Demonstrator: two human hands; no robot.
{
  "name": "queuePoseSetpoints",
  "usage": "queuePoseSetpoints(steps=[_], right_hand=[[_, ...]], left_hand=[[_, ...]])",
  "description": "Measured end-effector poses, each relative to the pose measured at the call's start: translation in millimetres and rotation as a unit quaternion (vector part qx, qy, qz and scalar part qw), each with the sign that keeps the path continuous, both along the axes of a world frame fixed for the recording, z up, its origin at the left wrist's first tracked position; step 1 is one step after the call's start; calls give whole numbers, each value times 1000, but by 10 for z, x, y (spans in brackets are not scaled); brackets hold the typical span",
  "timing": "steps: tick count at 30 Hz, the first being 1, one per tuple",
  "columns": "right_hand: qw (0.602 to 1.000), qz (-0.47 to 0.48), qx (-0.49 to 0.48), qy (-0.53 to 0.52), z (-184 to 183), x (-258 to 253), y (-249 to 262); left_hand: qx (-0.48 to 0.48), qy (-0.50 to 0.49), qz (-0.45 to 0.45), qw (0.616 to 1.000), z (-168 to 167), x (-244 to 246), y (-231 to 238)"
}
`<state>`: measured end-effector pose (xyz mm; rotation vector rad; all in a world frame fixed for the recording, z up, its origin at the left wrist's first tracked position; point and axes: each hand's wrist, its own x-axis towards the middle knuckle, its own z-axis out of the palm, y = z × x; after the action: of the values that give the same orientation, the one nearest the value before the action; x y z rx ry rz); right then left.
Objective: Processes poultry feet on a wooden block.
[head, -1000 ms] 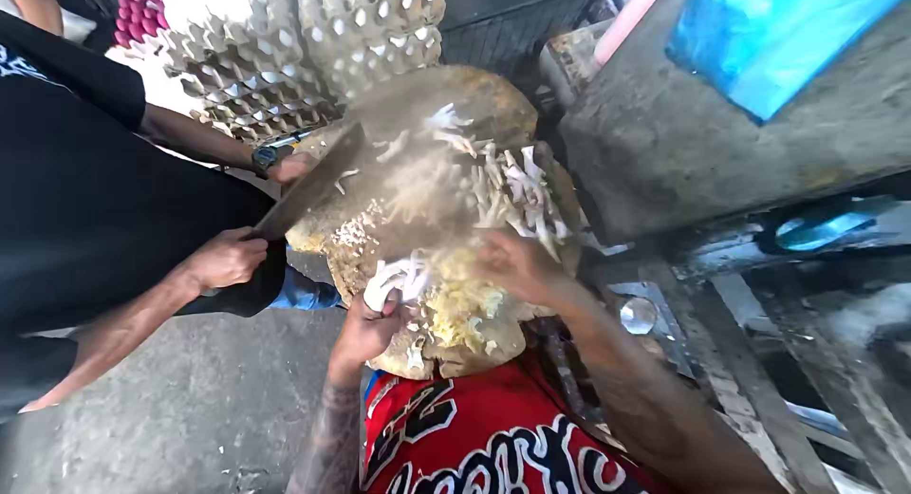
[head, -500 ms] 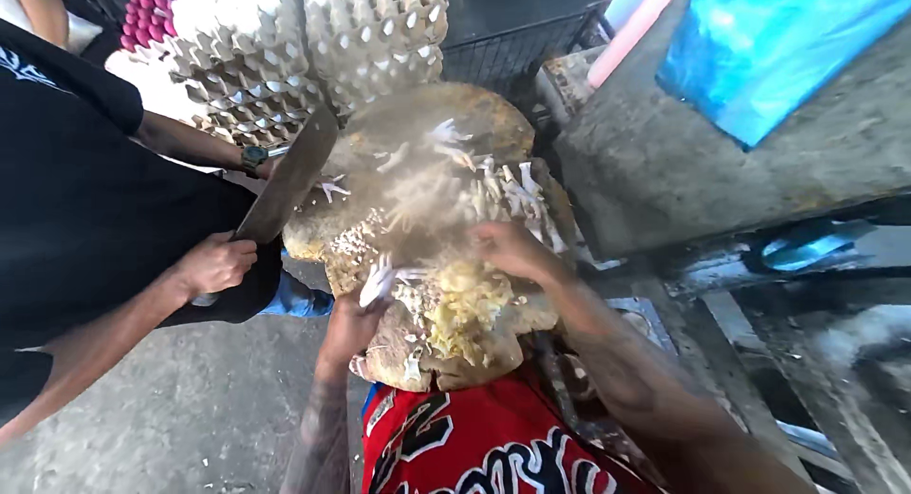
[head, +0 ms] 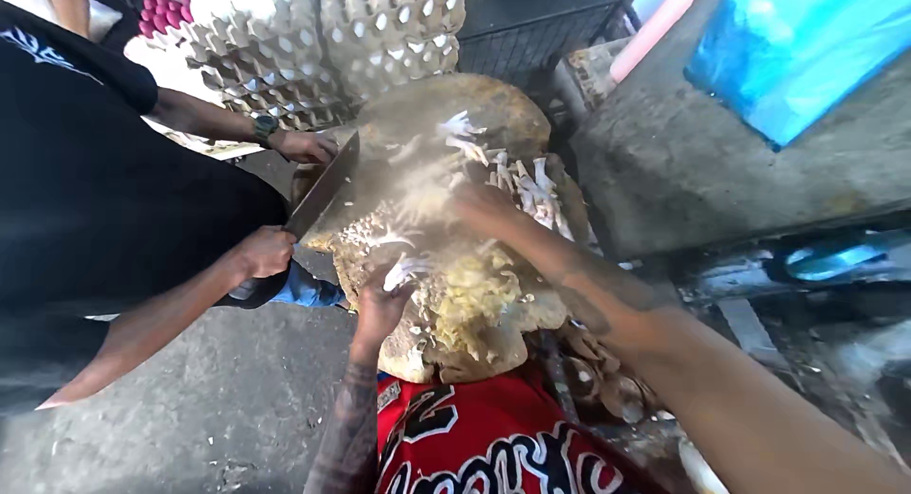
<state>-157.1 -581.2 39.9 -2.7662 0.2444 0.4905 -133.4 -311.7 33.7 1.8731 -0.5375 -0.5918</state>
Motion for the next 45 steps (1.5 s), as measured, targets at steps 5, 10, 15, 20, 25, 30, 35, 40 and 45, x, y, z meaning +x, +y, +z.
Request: queuePoseSetpoints(steps=[5,10,15,20,25,30,35,40,45], right_hand=[[886,-208,378,-170,165,-566,321],[621,-396,617,-275,-26,-1009,942],[705,-420,529,-216,47,-1152,994],[643,-502,515,-264,25,-976,920],[724,-514,410,-210,-85,-903,413],[924,-285,220,129,289,-977,371],[744,-360,561,-56,279,-1030,724],[662,-391,625,-135,80,-953,932],[668,-522,488,-209,-11,-849,607]], left_hand=[[-90,137,-26,986,167,-126,-357],[-93,178,-110,974,206,-343,-471],[18,121,-164,979,144,-446,-400],[57,82,-160,982,286,-451,-359],[-53,134,-115,983,363,-541,-46],[-88,141,-81,983,310,-437,116],[-68,132,-116,982,214,-425,121],[3,122,-142,982,196,-396,141],[-36,125,-142,981,332,-402,366]])
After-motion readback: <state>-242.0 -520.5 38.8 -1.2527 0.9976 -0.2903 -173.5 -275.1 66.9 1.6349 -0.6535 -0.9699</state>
